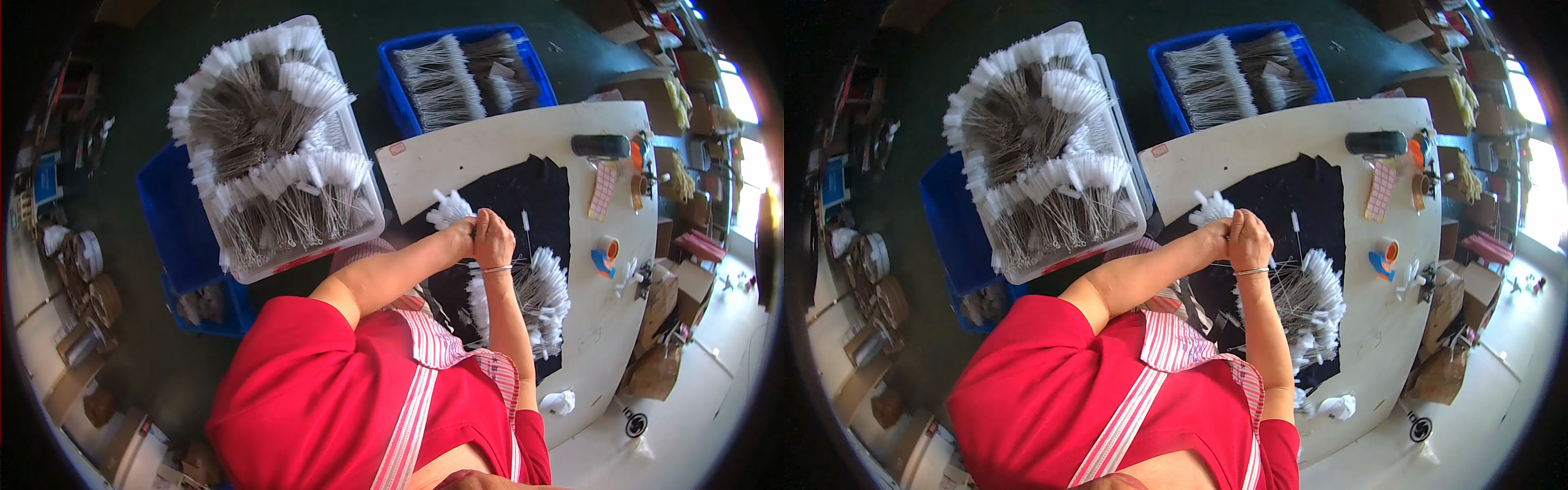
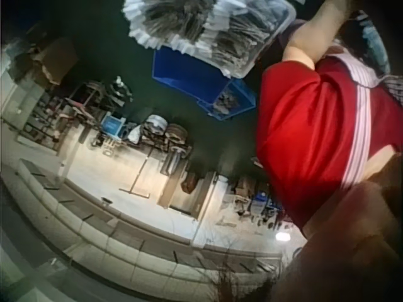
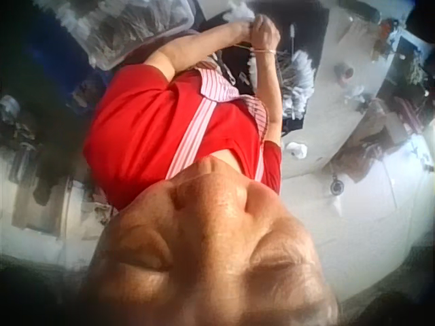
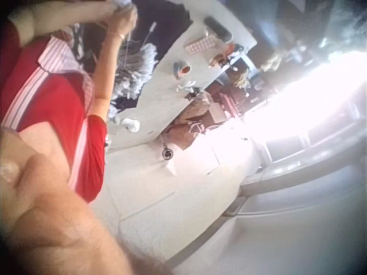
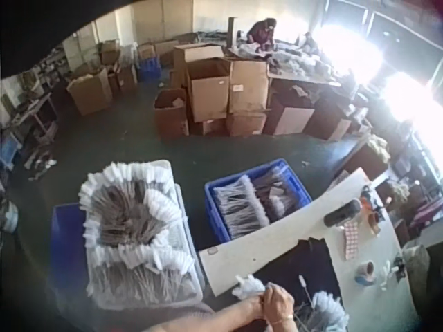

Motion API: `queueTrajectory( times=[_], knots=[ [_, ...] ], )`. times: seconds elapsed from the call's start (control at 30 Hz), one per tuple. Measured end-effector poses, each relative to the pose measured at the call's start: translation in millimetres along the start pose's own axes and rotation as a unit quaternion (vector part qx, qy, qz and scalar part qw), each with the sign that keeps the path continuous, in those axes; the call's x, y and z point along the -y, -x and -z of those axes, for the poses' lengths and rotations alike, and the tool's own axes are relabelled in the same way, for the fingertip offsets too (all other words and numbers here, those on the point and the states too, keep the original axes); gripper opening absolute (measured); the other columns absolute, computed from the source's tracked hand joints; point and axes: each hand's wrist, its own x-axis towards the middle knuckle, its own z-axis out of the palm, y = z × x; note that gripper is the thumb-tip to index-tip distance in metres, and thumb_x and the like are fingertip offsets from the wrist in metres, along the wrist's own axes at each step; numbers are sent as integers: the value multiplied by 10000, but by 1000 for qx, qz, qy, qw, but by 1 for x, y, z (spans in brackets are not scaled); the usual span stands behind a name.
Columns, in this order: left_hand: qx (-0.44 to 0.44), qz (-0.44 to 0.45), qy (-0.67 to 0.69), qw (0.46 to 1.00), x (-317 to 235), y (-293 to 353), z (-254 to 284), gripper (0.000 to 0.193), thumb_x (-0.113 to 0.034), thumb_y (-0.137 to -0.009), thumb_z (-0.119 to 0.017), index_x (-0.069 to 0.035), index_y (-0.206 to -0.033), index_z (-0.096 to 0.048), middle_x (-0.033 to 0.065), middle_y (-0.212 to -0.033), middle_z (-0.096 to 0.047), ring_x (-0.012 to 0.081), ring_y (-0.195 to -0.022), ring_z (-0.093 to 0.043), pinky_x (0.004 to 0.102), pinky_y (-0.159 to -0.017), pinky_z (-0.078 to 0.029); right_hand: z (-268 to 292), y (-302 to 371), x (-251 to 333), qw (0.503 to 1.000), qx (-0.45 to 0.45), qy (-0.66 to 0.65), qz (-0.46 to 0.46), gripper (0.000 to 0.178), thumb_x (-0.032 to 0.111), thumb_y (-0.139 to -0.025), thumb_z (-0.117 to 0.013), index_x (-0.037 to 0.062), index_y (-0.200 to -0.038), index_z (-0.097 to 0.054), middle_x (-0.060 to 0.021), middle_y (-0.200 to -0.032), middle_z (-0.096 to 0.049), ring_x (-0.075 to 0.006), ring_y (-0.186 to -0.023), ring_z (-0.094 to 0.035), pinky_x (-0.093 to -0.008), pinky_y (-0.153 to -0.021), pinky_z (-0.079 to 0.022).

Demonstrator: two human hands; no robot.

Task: The person sorts and bundles white plastic brush-like parts by hand at a manufacturing workbench.

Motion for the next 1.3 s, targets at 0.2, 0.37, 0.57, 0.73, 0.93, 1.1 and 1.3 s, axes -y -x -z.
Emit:
queueTrajectory(
  times=[0.2, 0.37, 0.57, 0.73, 0.93, 1.1, 1.3],
  knots=[
    [161, 186, 190, 951, -44, 12, -25, 225, -256, -830, -436, -114, -805, -609, 67, -925, -650, 171, -884, -598, 313, -860, -459, -23, -65, -13, 978, 207, 24, 27, 242, 285, -832, -500, 61, -844, -591, -188, -763, -601, -363, -744, -588, -437, -627, -461],
    [20, -481, -565, 670, 9, 42, -51, 222, -308, -724, -613, -98, -792, -637, 99, -802, -617, 223, -821, -573, 395, -765, -452, -30, -32, -62, 966, 136, 163, 149, 362, 281, -896, -353, 38, -780, -596, -179, -758, -623, -334, -699, -598, -405, -591, -485],
    [-355, -583, -460, 568, 25, 38, -36, 236, -300, -750, -590, -106, -883, -594, 125, -795, -572, 240, -725, -543, 409, -673, -437, -44, 5, -79, 983, 117, 54, 134, 335, 292, -891, -367, 37, -905, -585, -195, -828, -616, -335, -755, -598, -403, -640, -480],
    [-591, -570, -341, 457, 37, 20, -20, 261, -294, -771, -571, -112, -958, -559, 147, -788, -535, 254, -645, -517, 421, -596, -423, -10, 29, -48, 978, 193, 41, 70, 319, 281, -879, -415, 50, -1067, -529, -210, -958, -602, -359, -810, -602, -411, -674, -481],
    [-455, -599, -264, 604, 29, -48, 29, 418, -299, -684, -615, -150, -1068, -544, 181, -950, -471, 336, -621, -517, 463, -469, -382, 43, 61, -29, 948, 246, -165, -114, 422, 391, -854, -517, -17, -909, -610, -114, -816, -623, -229, -731, -588, -350, -693, -459],
    [-242, -860, -297, 336, 13, -75, -9, 231, -196, -554, -668, -98, -744, -580, 119, -976, -513, 321, -717, -497, 424, -468, -378, 10, 68, 5, 896, 342, -282, -33, 400, 370, -848, -532, -15, -931, -602, -110, -837, -617, -226, -754, -585, -357, -708, -464],
    [-412, -780, -437, 175, 75, 26, -22, 273, -179, -595, -685, -116, -832, -564, 80, -887, -539, 248, -673, -516, 379, -452, -383, 1, 81, 26, 824, 378, -421, -27, 374, 339, -839, -555, -12, -965, -591, -105, -869, -607, -221, -787, -580, -368, -731, -472]
  ],
)
